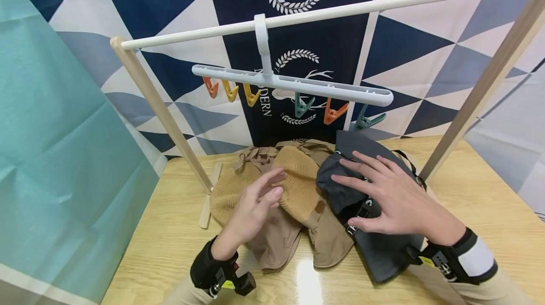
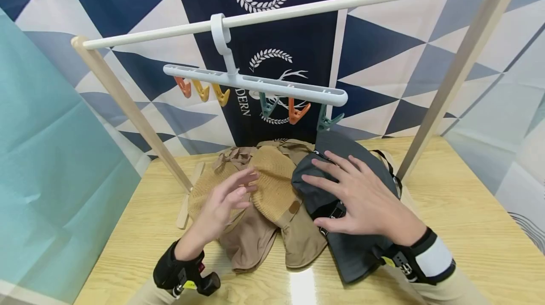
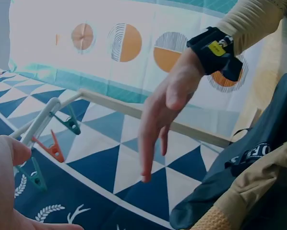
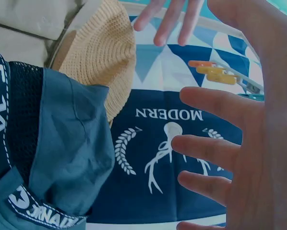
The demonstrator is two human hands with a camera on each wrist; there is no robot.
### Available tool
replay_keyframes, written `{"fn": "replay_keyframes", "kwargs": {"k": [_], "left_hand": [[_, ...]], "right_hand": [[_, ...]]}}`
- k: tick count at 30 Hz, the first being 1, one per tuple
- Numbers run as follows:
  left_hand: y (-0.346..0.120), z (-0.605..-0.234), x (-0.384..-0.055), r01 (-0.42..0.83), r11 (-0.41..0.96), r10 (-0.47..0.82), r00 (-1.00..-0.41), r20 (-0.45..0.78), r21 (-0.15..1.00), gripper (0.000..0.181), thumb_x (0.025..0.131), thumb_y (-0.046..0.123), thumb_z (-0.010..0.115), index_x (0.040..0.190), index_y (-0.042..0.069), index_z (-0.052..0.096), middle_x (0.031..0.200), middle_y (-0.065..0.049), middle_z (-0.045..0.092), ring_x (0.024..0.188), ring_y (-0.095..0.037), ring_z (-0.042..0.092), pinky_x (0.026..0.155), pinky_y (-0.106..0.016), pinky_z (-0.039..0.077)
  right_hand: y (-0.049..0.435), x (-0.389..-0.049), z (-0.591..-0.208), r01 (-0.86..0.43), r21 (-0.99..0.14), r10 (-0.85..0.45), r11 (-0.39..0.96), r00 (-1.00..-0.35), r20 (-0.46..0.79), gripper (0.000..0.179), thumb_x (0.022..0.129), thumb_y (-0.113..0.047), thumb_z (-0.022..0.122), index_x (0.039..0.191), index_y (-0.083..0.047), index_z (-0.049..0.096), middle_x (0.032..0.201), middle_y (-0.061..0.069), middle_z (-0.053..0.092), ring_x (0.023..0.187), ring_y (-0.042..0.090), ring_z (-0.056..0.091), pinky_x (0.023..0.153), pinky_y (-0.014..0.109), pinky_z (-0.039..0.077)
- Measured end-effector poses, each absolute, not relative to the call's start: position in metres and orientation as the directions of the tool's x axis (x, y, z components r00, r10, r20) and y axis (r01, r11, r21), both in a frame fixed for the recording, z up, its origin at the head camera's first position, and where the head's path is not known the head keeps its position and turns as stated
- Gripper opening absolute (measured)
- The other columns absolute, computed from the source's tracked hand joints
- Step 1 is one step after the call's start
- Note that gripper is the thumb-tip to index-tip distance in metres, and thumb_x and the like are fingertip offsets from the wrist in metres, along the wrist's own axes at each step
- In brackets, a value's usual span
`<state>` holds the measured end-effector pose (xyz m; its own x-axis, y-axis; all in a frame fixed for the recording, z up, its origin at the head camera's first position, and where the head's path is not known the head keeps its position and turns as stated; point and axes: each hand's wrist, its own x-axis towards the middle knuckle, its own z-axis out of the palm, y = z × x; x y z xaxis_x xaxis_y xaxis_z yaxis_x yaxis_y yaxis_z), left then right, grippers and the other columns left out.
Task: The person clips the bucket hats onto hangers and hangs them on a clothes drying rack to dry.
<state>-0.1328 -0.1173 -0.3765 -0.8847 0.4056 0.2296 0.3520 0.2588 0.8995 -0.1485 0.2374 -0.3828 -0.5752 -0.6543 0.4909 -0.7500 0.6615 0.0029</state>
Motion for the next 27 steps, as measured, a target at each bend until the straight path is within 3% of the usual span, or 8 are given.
{"fn": "replay_keyframes", "kwargs": {"k": [5,10,14,23,27], "left_hand": [[-0.113,-0.38,-0.133,0.38,0.275,0.421,-0.874,0.245,0.883,0.068,0.116,0.046,0.053,0.167,0.001,0.049,0.167,-0.024,0.059,0.141,-0.05,0.069,0.108,-0.051,0.066],[-0.106,-0.382,-0.135,0.378,0.297,0.417,-0.877,0.237,0.877,0.062,0.114,0.036,0.058,0.168,0.006,0.05,0.17,-0.019,0.058,0.142,-0.045,0.07,0.111,-0.056,0.064],[-0.105,-0.386,-0.138,0.389,0.299,0.419,-0.874,0.247,0.871,0.063,0.113,0.038,0.06,0.167,0.008,0.052,0.172,-0.016,0.056,0.143,-0.045,0.069,0.11,-0.058,0.064],[-0.106,-0.393,-0.138,0.415,0.265,0.443,-0.854,0.272,0.87,0.063,0.113,0.039,0.059,0.166,0.006,0.052,0.168,-0.018,0.06,0.134,-0.043,0.075,0.098,-0.032,0.067],[-0.1,-0.388,-0.138,0.32,0.207,0.491,-0.851,0.185,0.925,0.066,0.115,0.038,0.053,0.17,0.004,0.044,0.173,-0.023,0.052,0.142,-0.049,0.067,0.102,-0.035,0.067]], "right_hand": [[0.242,-0.149,-0.377,-0.742,-0.009,-0.637,0.67,-0.581,0.507,0.086,0.086,-0.075,0.082,0.159,-0.033,0.064,0.166,0.01,0.062,0.154,0.049,0.052,0.111,0.074,0.046],[0.247,-0.15,-0.372,-0.741,-0.028,-0.624,0.671,-0.585,0.519,0.087,0.084,-0.073,0.084,0.159,-0.033,0.065,0.165,0.01,0.063,0.152,0.048,0.052,0.108,0.074,0.045],[0.253,-0.15,-0.367,-0.744,-0.049,-0.614,0.667,-0.585,0.531,0.089,0.084,-0.073,0.085,0.16,-0.032,0.064,0.164,0.011,0.063,0.15,0.048,0.054,0.104,0.073,0.046],[0.259,-0.153,-0.362,-0.749,-0.076,-0.613,0.659,-0.592,0.524,0.091,0.081,-0.065,0.089,0.161,-0.03,0.063,0.164,0.014,0.062,0.148,0.05,0.055,0.107,0.073,0.045],[0.265,-0.154,-0.36,-0.742,-0.08,-0.595,0.666,-0.592,0.543,0.09,0.082,-0.068,0.088,0.16,-0.028,0.064,0.164,0.016,0.062,0.146,0.051,0.055,0.105,0.074,0.047]]}}
